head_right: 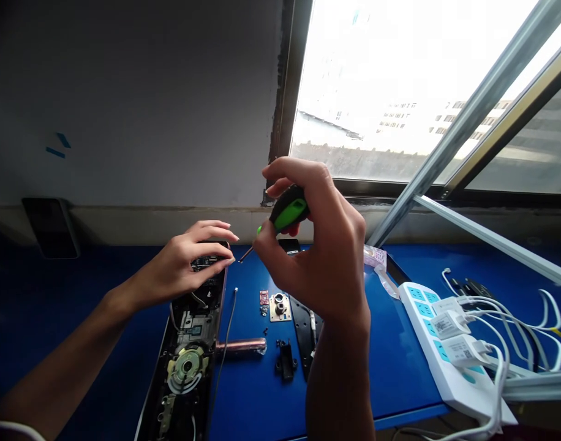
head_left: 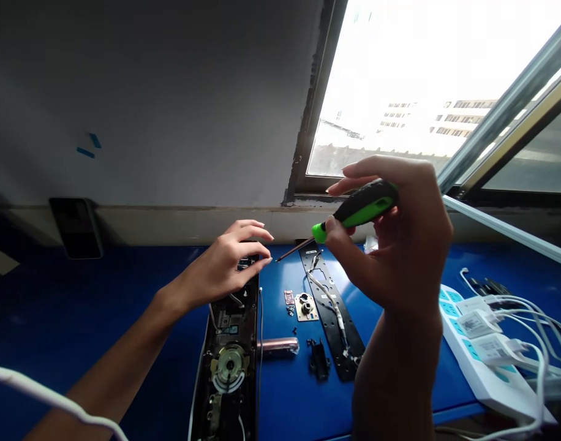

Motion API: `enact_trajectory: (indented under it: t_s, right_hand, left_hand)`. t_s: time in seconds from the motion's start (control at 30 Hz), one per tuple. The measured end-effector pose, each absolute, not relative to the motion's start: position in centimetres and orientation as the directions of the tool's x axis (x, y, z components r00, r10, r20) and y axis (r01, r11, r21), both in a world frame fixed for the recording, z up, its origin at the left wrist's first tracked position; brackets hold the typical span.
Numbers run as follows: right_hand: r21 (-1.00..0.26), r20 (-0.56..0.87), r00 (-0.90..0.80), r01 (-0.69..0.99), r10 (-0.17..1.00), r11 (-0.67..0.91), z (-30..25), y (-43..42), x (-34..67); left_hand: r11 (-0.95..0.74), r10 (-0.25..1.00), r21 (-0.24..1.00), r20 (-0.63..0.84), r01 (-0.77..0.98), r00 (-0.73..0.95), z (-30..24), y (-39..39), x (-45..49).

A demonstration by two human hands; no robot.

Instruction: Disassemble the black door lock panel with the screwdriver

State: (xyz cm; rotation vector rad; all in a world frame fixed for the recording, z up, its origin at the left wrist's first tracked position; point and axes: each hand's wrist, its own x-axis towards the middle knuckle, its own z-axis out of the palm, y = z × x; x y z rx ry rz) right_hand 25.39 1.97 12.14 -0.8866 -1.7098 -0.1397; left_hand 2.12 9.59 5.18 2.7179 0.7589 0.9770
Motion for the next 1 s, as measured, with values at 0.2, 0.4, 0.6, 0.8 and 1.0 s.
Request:
enact_trajectory:
  t_s: [0.2, 0.4, 0.6, 0.8, 1.0]
  right_hand:
    - [-0.341, 0.831, -0.100, 0.684, 0.546, 0.644, 12.1, 1.7, 27.6]
    - [-0.362, 0.800, -0.134, 0.671, 0.585, 0.648, 11.8, 2.1, 28.8]
    - [-0.384, 0.498, -0.300, 0.765, 0.814, 0.517, 11.0, 3.6, 29.6]
    - [-0.400, 0.258, -0.350, 0.809, 0.900, 0.429, 10.8, 4.1, 29.6]
    - [-0.386, 0.280, -0.359, 0.807, 0.890, 0.447, 10.9, 3.9, 29.4]
  left_hand:
    - [-0.880, 0.473, 0.279, 0.444, 0.384, 0.761, 6.1, 9.3, 5.1]
    - [-0.849, 0.500, 0.306, 0.194, 0.432, 0.844, 6.6, 9.3, 8.6]
    - [-0.804, 0.535, 0.176, -0.203, 0.568, 0.820, 5.1, 10.0, 11.0]
    - [-0.806, 0.534, 0.078, -0.330, 0.587, 0.778, 2.7, 10.1, 13.5]
    - [-0.791, 0.547, 0.090, -0.339, 0.605, 0.766, 0.4, 9.9, 14.2]
